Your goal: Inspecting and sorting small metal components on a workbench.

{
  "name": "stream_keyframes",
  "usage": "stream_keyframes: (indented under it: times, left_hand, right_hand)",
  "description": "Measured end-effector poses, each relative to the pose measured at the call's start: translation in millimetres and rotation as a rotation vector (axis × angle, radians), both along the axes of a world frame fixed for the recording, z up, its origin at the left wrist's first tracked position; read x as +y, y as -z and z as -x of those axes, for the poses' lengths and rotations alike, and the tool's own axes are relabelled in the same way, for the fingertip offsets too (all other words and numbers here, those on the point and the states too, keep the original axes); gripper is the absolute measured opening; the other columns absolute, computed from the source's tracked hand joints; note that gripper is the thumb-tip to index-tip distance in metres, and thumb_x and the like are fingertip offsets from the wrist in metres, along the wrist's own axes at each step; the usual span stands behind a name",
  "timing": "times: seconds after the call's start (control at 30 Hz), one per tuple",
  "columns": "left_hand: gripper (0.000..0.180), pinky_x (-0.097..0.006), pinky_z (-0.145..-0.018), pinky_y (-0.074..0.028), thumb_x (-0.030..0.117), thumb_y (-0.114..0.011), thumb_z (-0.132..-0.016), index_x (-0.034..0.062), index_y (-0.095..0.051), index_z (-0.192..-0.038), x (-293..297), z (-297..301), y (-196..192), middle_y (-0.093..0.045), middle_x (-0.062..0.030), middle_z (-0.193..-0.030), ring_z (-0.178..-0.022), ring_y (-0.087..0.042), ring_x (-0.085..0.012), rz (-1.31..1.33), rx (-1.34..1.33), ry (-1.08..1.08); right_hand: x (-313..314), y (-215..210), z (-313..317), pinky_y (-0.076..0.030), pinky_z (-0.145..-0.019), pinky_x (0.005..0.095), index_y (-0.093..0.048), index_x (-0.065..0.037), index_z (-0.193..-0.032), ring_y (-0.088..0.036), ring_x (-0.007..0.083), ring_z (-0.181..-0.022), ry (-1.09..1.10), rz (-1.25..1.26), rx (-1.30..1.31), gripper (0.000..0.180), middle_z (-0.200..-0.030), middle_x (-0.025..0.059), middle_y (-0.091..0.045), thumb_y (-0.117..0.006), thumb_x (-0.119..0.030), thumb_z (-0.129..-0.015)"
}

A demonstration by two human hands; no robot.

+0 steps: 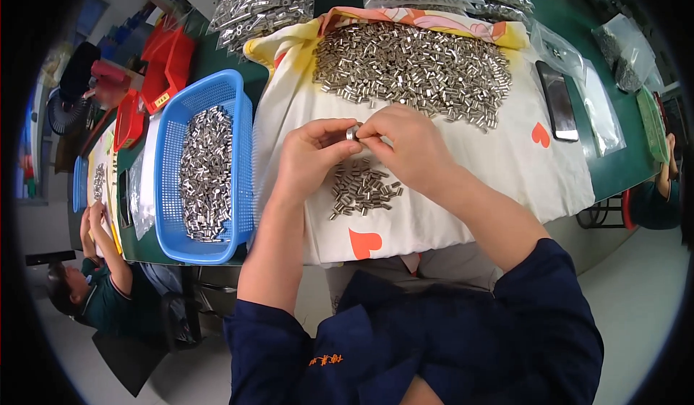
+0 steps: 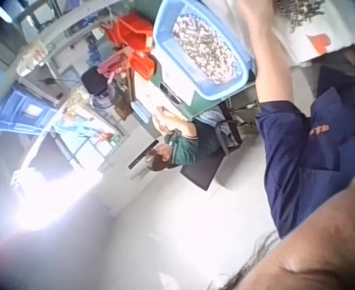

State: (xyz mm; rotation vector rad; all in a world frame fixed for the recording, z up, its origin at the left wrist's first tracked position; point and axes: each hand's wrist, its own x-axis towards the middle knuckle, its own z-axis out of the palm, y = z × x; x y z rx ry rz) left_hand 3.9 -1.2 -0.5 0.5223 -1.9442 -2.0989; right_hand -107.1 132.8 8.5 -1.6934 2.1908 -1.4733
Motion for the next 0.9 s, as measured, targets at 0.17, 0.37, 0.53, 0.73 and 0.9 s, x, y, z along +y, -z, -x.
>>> stream_keyframes:
  times: [0.17,0.37,0.53,0.73,0.9]
  left_hand:
    - [0.032,-0.021,-0.067,-0.047,-0.004,-0.065,-0.073,-0.0034,-0.057,-0.103,1,2,3,-0.061,-0.0058,-0.086,-0.077,-0.058,-0.0101,-0.027,0.028,-0.029]
    - [0.035,-0.021,-0.069,-0.048,-0.007,-0.063,-0.072,-0.0032,-0.056,-0.106,4,1,1,-0.061,-0.0062,-0.088,-0.078,-0.058,-0.0106,-0.081,0.06,-0.016]
    - [0.037,-0.023,-0.073,-0.049,-0.008,-0.063,-0.072,-0.003,-0.055,-0.108,4,-2,0,-0.061,-0.0086,-0.093,-0.083,-0.059,-0.0123,-0.041,0.096,-0.023]
    - [0.037,-0.023,-0.074,-0.049,-0.008,-0.064,-0.072,-0.0035,-0.055,-0.108,5,-4,-2,-0.061,-0.0094,-0.096,-0.085,-0.059,-0.0135,-0.026,0.124,-0.015]
    - [0.037,-0.023,-0.075,-0.049,-0.007,-0.065,-0.071,-0.0035,-0.056,-0.107,8,-4,-2,-0.061,-0.0093,-0.096,-0.085,-0.059,-0.0136,-0.011,0.145,-0.04]
  right_hand:
    - [0,3,1,-0.045,-0.062,0.033,-0.06,-0.005,-0.075,-0.056,0.0239,-0.07,0.018,0.056,0.071,0.005,-0.073,0.0076,-0.06,-0.061,-0.005,-0.07]
    - [3,-3,5,-0.045,-0.062,0.0318,-0.063,-0.005,-0.077,-0.057,0.0228,-0.069,0.026,-0.021,-0.094,0.007,-0.073,0.0077,-0.061,-0.062,-0.006,-0.071]
    - [4,-8,7,-0.046,-0.062,0.0269,-0.064,-0.004,-0.083,-0.059,0.0158,-0.067,-0.051,-0.095,-0.487,0.013,-0.076,0.0061,-0.063,-0.063,-0.011,-0.072]
    - [4,-12,4,-0.049,-0.062,0.0275,-0.062,-0.001,-0.081,-0.061,0.0186,-0.066,-0.001,-0.138,-0.394,0.013,-0.074,0.0088,-0.062,-0.062,-0.012,-0.073]
    - [4,-6,2,-0.045,-0.062,0.0317,-0.06,-0.002,-0.076,-0.057,0.0226,-0.066,0.01,-0.039,-0.28,0.01,-0.07,0.0081,-0.059,-0.063,-0.011,-0.071]
